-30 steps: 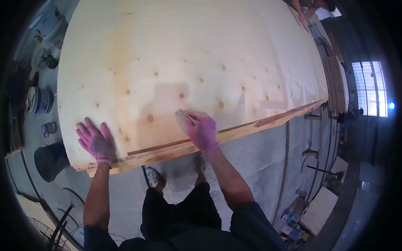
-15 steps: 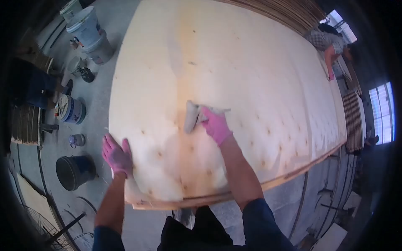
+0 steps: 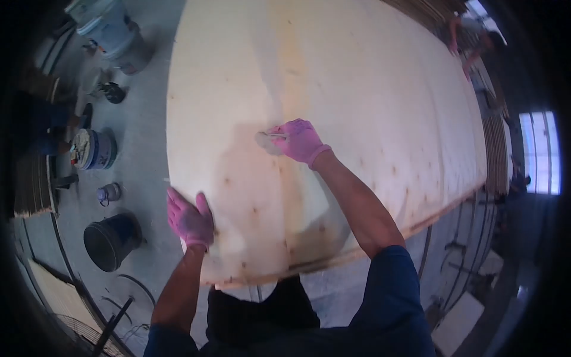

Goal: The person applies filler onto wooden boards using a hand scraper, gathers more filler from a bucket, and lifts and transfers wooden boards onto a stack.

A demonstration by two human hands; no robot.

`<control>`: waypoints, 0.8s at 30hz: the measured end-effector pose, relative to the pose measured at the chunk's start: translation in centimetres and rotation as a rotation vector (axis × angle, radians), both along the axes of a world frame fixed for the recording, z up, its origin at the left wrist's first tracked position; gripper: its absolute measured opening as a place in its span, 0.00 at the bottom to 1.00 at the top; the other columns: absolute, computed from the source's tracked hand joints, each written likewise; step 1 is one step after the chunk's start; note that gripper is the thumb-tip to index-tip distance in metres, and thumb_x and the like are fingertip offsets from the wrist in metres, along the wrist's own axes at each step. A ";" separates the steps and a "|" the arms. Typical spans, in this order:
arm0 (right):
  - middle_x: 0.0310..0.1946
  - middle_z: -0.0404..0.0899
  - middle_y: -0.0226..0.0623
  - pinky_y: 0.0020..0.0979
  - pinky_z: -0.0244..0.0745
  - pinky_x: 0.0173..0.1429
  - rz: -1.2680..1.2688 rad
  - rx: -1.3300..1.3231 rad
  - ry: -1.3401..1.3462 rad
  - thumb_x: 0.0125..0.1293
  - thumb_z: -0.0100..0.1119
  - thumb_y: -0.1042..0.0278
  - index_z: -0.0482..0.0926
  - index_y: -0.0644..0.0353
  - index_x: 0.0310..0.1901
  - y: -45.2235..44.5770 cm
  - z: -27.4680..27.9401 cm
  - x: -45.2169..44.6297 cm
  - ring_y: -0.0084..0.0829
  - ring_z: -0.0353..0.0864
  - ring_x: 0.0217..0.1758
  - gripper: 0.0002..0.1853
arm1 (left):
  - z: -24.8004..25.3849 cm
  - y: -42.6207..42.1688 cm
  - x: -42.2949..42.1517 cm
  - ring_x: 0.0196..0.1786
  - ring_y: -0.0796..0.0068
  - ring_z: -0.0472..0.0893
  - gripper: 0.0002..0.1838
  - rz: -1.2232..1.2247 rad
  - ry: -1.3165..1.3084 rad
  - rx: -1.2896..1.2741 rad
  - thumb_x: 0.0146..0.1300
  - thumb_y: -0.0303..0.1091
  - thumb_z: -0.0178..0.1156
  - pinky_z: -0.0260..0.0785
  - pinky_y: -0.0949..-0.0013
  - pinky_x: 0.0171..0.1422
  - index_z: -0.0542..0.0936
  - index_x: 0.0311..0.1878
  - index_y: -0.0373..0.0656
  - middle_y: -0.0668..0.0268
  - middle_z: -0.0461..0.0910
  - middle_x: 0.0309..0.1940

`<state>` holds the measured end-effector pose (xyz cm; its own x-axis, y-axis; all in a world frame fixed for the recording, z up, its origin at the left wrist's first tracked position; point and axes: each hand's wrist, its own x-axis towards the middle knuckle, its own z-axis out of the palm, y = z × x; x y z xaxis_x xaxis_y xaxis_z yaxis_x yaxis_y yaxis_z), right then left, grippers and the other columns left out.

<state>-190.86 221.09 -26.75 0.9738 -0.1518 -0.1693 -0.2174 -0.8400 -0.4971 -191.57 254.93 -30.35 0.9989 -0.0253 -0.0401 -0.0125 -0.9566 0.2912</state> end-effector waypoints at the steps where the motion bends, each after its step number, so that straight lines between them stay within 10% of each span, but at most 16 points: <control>1: 0.43 0.86 0.39 0.39 0.74 0.61 -0.008 -0.017 0.020 0.62 0.62 0.56 0.86 0.50 0.49 2.1 0.8 -2.9 0.42 0.82 0.51 0.16 | -0.1 0.1 -0.1 0.71 0.47 0.65 0.46 -0.005 -0.001 0.000 0.66 0.53 0.58 0.56 0.52 0.74 0.54 0.75 0.29 0.44 0.64 0.69; 8: 0.43 0.86 0.33 0.38 0.77 0.53 -0.003 -0.294 -0.233 0.61 0.63 0.65 0.85 0.50 0.46 15.1 0.3 -23.6 0.39 0.84 0.47 0.11 | -0.5 5.9 -0.5 0.70 0.45 0.66 0.42 -0.331 0.054 -0.274 0.68 0.44 0.59 0.59 0.53 0.73 0.53 0.74 0.27 0.43 0.64 0.69; 24: 0.53 0.83 0.32 0.41 0.76 0.52 -0.369 -0.059 -0.055 0.63 0.62 0.64 0.80 0.48 0.55 27.0 -1.2 -28.3 0.39 0.82 0.53 0.18 | -5.8 8.2 0.0 0.76 0.37 0.55 0.37 -0.523 -0.068 -0.437 0.72 0.36 0.53 0.47 0.52 0.81 0.50 0.74 0.23 0.33 0.53 0.72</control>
<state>-219.11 248.11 -27.96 0.8593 -0.5018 -0.0993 -0.4851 -0.7376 -0.4697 -191.56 263.09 -36.12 0.8508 -0.5049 0.1456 -0.4728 -0.6147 0.6313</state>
